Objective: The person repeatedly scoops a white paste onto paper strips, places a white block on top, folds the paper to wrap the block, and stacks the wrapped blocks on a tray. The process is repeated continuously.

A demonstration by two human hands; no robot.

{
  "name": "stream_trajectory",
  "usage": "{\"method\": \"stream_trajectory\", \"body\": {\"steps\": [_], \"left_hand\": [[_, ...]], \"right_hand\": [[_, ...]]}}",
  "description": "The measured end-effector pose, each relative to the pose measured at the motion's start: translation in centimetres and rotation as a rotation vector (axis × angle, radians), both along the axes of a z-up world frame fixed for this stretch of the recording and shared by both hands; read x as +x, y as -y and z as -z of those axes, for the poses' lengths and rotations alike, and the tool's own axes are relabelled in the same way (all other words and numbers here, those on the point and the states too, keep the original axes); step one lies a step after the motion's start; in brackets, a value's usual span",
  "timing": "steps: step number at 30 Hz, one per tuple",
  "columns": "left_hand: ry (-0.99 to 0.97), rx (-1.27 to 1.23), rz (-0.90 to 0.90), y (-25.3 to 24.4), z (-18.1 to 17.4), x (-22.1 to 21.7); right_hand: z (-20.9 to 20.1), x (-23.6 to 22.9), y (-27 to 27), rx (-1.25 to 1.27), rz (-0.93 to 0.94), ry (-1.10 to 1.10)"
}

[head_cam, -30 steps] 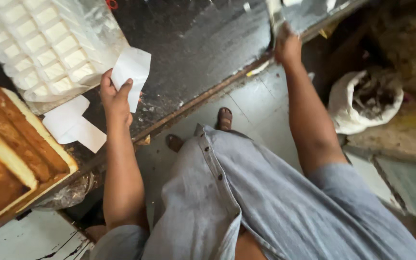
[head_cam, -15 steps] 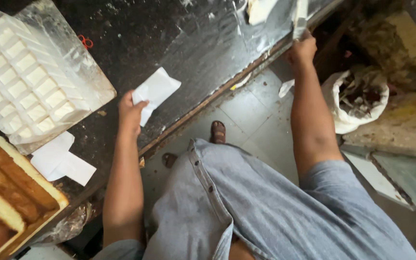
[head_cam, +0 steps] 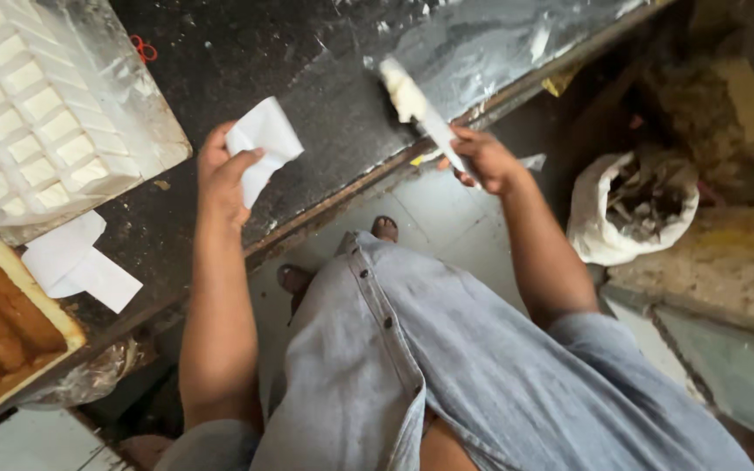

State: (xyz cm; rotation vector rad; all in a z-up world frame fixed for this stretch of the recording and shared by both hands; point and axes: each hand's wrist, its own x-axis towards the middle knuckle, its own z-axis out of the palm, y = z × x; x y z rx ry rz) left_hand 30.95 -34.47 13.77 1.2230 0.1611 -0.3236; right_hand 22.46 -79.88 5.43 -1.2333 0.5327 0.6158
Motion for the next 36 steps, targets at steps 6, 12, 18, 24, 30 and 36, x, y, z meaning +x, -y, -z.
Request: {"method": "stream_trajectory", "body": {"steps": [6, 12, 18, 24, 30, 36], "left_hand": [[0.021, -0.308, 0.081, 4.0, 0.8, 1.7], [-0.205, 0.552, -0.016, 1.2, 10.5, 1.2], [0.040, 0.438, -0.102, -2.0, 14.4, -1.4], [0.080, -0.305, -0.047, 3.1, 6.8, 1.2], [-0.009, -0.071, 0.032, 3.7, 9.0, 3.8], [-0.065, 0.738, -0.115, 0.5, 14.4, -0.2]], "right_hand": [[-3.2, 2.4, 4.5, -1.377, -0.165, 0.498], [-2.2, 0.9, 2.0, -1.147, -0.171, 0.371], [0.7, -3.1, 8.2, -1.100, 0.115, 0.451], [2.2, -6.2, 3.6, -0.459, 0.000, 0.415], [-3.2, -4.8, -5.1, 0.024, 0.203, 0.270], [-3.1, -5.3, -11.1, -0.074, 0.159, 0.337]]}}
